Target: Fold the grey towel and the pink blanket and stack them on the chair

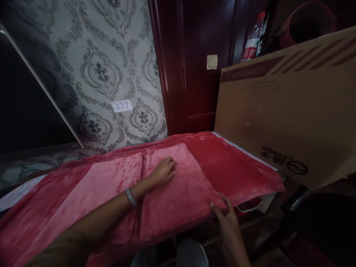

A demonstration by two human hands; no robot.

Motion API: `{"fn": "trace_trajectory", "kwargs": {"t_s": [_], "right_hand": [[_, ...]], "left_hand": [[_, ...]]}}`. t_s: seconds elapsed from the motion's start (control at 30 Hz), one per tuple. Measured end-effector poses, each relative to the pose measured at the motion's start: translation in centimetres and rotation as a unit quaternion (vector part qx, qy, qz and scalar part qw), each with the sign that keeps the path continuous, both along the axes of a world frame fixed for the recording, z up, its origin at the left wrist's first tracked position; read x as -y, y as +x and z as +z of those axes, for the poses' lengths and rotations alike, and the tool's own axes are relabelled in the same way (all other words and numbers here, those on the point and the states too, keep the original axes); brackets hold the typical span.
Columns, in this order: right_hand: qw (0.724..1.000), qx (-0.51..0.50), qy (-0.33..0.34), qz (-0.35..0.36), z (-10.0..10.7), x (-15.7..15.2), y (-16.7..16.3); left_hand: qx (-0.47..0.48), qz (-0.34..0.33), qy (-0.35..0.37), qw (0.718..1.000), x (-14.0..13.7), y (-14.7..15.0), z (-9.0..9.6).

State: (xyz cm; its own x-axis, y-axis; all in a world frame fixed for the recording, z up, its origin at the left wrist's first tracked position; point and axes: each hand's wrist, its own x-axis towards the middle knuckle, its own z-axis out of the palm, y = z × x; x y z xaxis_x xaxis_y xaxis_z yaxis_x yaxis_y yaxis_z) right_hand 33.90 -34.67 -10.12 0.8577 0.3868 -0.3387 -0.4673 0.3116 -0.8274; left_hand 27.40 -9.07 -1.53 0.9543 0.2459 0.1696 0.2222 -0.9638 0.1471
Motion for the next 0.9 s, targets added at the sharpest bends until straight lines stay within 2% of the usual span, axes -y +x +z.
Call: {"fn": "trace_trajectory", "kwargs": {"t_s": [0.13, 0.2, 0.27, 0.37, 0.47, 0.6, 0.7, 0.9], "right_hand": [[0.999, 0.029, 0.026, -0.013, 1.3, -0.5, -0.2], [0.998, 0.049, 0.034, -0.004, 2.1, -0.9, -0.1], [0.996, 0.075, 0.039, 0.005, 2.9, -1.3, 0.0], [0.992, 0.116, 0.050, 0.010, 4.2, -1.9, 0.4], [0.993, 0.094, 0.055, 0.049, 4.9, -2.4, 2.0], [0.990, 0.023, 0.019, 0.141, 5.5, -3.9, 5.6], [0.975, 0.077, 0.020, 0.207, 6.5, -5.7, 7.4], [0.958, 0.211, 0.014, 0.191, 8.6, -8.1, 6.6]], "left_hand": [[0.019, -0.124, -0.087, 0.988, 7.9, -4.3, -0.9], [0.029, -0.119, -0.089, 0.989, 11.0, -5.6, -1.4], [0.027, -0.064, -0.064, 0.996, 13.0, -5.7, -1.8], [0.018, 0.041, -0.045, 0.998, 13.8, -4.5, -2.0], [0.006, 0.099, -0.066, 0.993, 13.3, -3.5, -1.6], [0.039, 0.105, -0.080, 0.991, 13.3, -3.9, -0.9], [0.059, 0.113, -0.079, 0.989, 14.0, -4.3, -0.6], [0.054, 0.114, -0.106, 0.986, 14.7, -4.8, -0.4]]}}
